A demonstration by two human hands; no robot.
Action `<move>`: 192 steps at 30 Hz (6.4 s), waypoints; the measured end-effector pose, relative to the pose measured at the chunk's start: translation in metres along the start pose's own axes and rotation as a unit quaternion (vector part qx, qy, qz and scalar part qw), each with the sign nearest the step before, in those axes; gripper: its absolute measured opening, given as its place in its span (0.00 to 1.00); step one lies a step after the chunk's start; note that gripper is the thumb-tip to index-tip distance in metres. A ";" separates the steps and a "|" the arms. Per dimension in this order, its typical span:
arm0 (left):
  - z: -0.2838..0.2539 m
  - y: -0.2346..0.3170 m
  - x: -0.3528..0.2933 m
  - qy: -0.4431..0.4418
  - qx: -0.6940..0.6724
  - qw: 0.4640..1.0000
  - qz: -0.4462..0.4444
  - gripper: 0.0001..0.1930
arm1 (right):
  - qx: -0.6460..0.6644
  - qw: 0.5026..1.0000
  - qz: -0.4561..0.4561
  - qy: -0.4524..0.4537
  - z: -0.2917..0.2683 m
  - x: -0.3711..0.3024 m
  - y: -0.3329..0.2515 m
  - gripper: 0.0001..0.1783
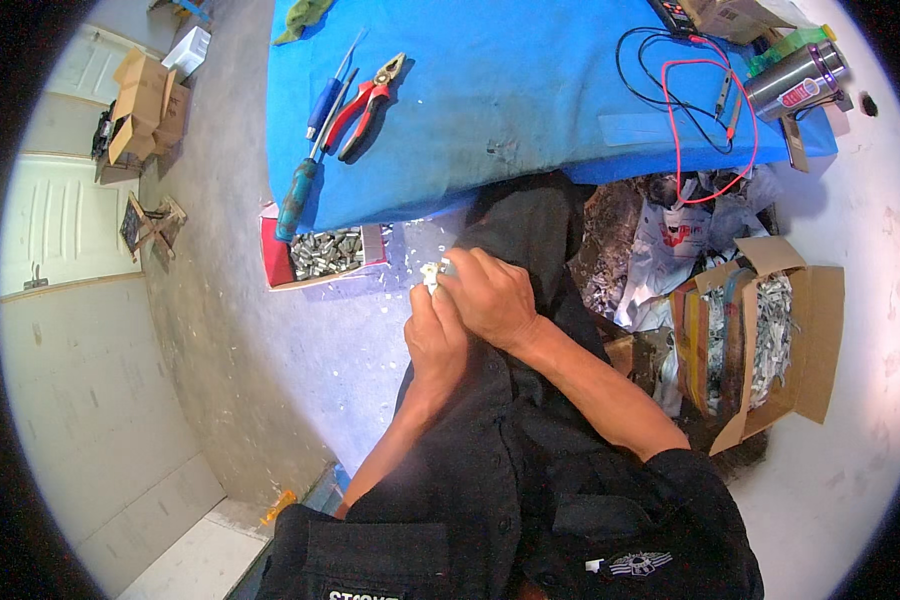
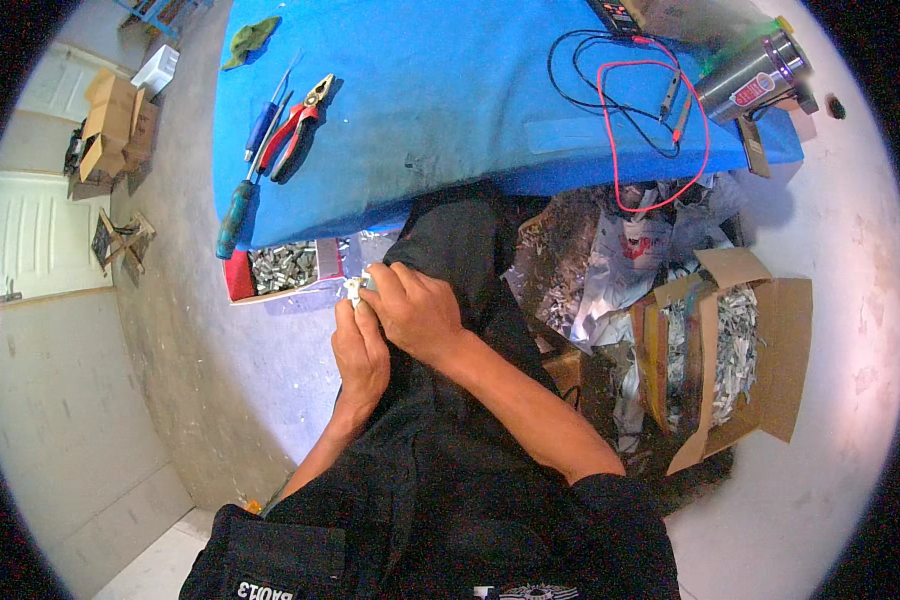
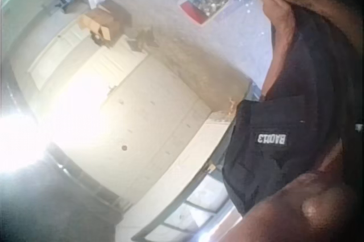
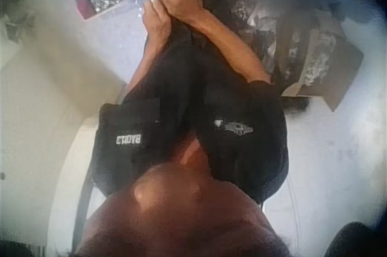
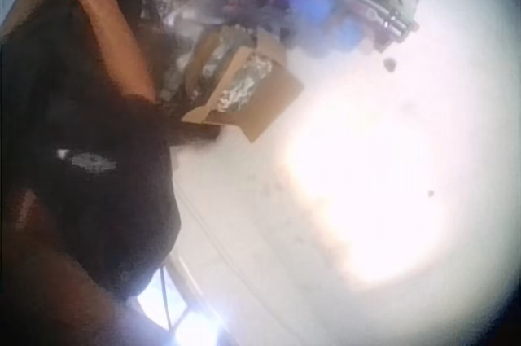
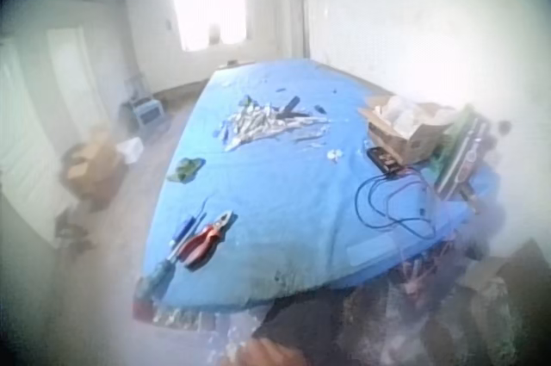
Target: The person assembles small metal electronic components, using pliers to manipulate a small part, checking it with a multimeter, and organizing the pieces on a blue cloth-covered table.
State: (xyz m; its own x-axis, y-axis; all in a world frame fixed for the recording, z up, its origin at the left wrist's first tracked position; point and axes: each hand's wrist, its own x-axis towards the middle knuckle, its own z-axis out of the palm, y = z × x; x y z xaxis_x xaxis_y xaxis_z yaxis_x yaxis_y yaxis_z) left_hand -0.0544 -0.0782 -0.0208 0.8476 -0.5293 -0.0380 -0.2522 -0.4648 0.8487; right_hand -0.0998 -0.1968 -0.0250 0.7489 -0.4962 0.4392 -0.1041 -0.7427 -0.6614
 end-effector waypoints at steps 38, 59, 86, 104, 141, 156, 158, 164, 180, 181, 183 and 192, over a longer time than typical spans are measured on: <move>-0.018 0.013 -0.001 -0.002 0.049 0.998 0.032 0.08 | 0.143 0.987 0.070 0.022 -0.011 -0.002 -0.009 0.11; -0.061 0.004 0.003 -0.058 -0.152 0.984 -0.068 0.10 | 0.230 0.967 0.108 0.020 -0.019 -0.007 -0.019 0.17; -0.067 0.016 0.016 -0.068 -0.242 0.963 -0.099 0.13 | 0.177 0.981 0.053 0.057 -0.026 -0.004 -0.023 0.18; -0.061 0.030 0.024 -0.092 -0.289 0.942 -0.143 0.08 | 0.197 0.978 0.043 0.051 -0.028 -0.005 -0.021 0.18; -0.065 0.026 0.028 -0.107 -0.302 0.936 -0.144 0.05 | 0.306 0.948 0.088 -0.007 -0.032 -0.003 -0.018 0.16; -0.071 0.038 0.018 -0.095 -0.299 0.941 -0.126 0.05 | 0.361 0.919 0.152 -0.031 -0.024 -0.009 -0.012 0.17; -0.073 0.037 0.018 -0.080 -0.291 0.945 -0.124 0.06 | 0.403 0.889 0.215 -0.041 -0.026 -0.010 -0.014 0.17; -0.080 0.031 0.024 -0.074 -0.275 0.950 -0.129 0.09 | 0.485 0.843 0.229 -0.032 -0.024 -0.013 -0.006 0.16; -0.093 0.044 0.047 -0.105 -0.002 0.994 -0.039 0.12 | 0.660 0.678 0.322 -0.044 -0.026 -0.016 0.016 0.17; -0.094 0.044 0.050 -0.107 -0.010 0.993 -0.039 0.12 | 0.660 0.674 0.329 -0.040 -0.024 -0.016 0.017 0.17; -0.094 0.034 0.055 -0.093 -0.015 0.996 0.007 0.11 | 0.669 0.668 0.324 -0.030 -0.022 -0.016 0.021 0.17; -0.105 0.050 0.089 -0.042 -0.090 0.995 -0.018 0.16 | 0.658 0.692 0.296 -0.012 -0.008 -0.003 0.021 0.16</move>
State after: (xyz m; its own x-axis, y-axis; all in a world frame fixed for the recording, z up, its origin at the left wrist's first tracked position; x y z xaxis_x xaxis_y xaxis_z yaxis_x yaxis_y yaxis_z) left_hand 0.0571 -0.0745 0.0737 0.8101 -0.5763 -0.1076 -0.1284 -0.3535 0.9266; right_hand -0.1097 -0.2142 -0.0350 0.8419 -0.5198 -0.1449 0.2779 0.6478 -0.7094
